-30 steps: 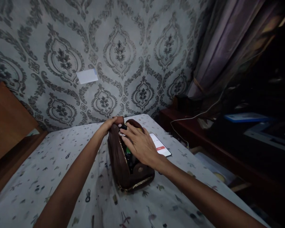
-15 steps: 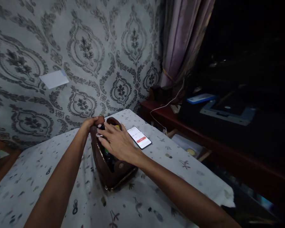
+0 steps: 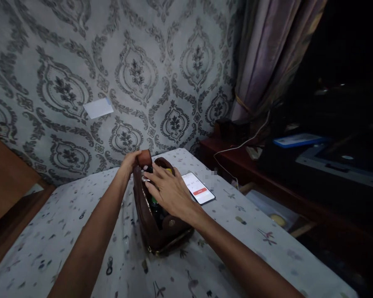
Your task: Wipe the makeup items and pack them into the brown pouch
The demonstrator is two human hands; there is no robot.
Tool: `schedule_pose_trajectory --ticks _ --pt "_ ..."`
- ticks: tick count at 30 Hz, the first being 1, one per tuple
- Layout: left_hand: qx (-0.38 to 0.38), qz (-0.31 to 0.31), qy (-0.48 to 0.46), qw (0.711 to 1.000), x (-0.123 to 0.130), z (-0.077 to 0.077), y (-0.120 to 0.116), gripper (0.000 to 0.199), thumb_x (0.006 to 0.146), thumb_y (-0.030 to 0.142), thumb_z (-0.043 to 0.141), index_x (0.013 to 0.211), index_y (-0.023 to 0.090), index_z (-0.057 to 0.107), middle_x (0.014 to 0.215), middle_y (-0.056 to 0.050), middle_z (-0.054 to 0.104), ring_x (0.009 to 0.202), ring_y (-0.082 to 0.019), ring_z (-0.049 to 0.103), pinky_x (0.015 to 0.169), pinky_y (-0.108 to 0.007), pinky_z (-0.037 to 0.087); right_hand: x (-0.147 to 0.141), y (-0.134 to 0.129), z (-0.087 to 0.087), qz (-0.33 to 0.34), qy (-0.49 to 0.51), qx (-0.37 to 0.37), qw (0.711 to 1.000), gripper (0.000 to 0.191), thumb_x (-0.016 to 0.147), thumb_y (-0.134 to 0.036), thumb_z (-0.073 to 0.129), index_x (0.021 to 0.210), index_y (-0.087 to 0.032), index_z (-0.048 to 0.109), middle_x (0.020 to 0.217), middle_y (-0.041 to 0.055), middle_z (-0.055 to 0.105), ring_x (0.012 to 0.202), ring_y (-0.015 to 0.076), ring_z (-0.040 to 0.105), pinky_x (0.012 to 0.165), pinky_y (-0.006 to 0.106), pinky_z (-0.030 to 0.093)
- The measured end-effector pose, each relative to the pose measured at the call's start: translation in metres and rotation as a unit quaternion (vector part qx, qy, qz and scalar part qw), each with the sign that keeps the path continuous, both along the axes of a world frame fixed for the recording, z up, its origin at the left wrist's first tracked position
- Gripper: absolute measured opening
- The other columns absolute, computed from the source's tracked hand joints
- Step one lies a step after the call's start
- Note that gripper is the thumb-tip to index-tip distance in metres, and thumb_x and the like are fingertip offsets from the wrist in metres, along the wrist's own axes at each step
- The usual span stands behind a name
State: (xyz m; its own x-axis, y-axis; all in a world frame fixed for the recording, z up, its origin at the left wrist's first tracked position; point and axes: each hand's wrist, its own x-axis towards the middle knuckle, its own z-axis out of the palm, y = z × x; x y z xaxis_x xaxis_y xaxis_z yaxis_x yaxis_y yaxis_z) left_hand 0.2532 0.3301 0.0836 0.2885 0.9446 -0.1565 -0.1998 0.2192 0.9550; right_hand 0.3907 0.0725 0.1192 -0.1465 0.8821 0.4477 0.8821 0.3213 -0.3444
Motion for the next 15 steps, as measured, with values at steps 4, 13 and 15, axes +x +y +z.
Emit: schedule_pose_trajectory --ticks 4,13,15 --pt "0.003 0.020 0.044 0.999 0.003 -0.001 0.002 0.027 0.082 0.033 0.078 0.090 0.009 0.069 0.069 -0.006 0.072 0.059 -0.018 0.069 0.059 -0.030 0.057 -0.001 0.000 0.000 -0.002 -0.005 -0.001 1.000 0.041 0.105 -0.038 0.043 0.141 -0.025 0.058 0.159 0.0111 0.044 0.149 0.0272 0.039 0.120 0.057 0.026" --pt "0.094 0.084 0.040 0.991 0.013 -0.007 0.003 0.019 0.095 0.031 0.066 0.101 0.013 0.067 0.090 -0.002 0.071 0.073 -0.013 0.067 0.072 -0.031 0.058 0.014 0.014 0.000 -0.028 0.090 -0.038 0.995 0.061 0.102 -0.053 0.042 0.152 -0.018 0.045 0.166 0.0182 0.026 0.155 0.0343 0.023 0.120 0.051 0.032" --pt "0.112 0.100 0.030 0.988 0.014 -0.011 0.004 0.015 0.093 0.027 0.068 0.096 0.012 0.068 0.085 -0.001 0.071 0.069 -0.012 0.066 0.071 -0.030 0.057 0.020 0.026 0.002 -0.041 0.115 -0.066 0.990 0.063 0.103 -0.053 0.037 0.153 -0.014 0.042 0.163 0.0200 0.032 0.154 0.0348 0.026 0.119 0.050 0.034"
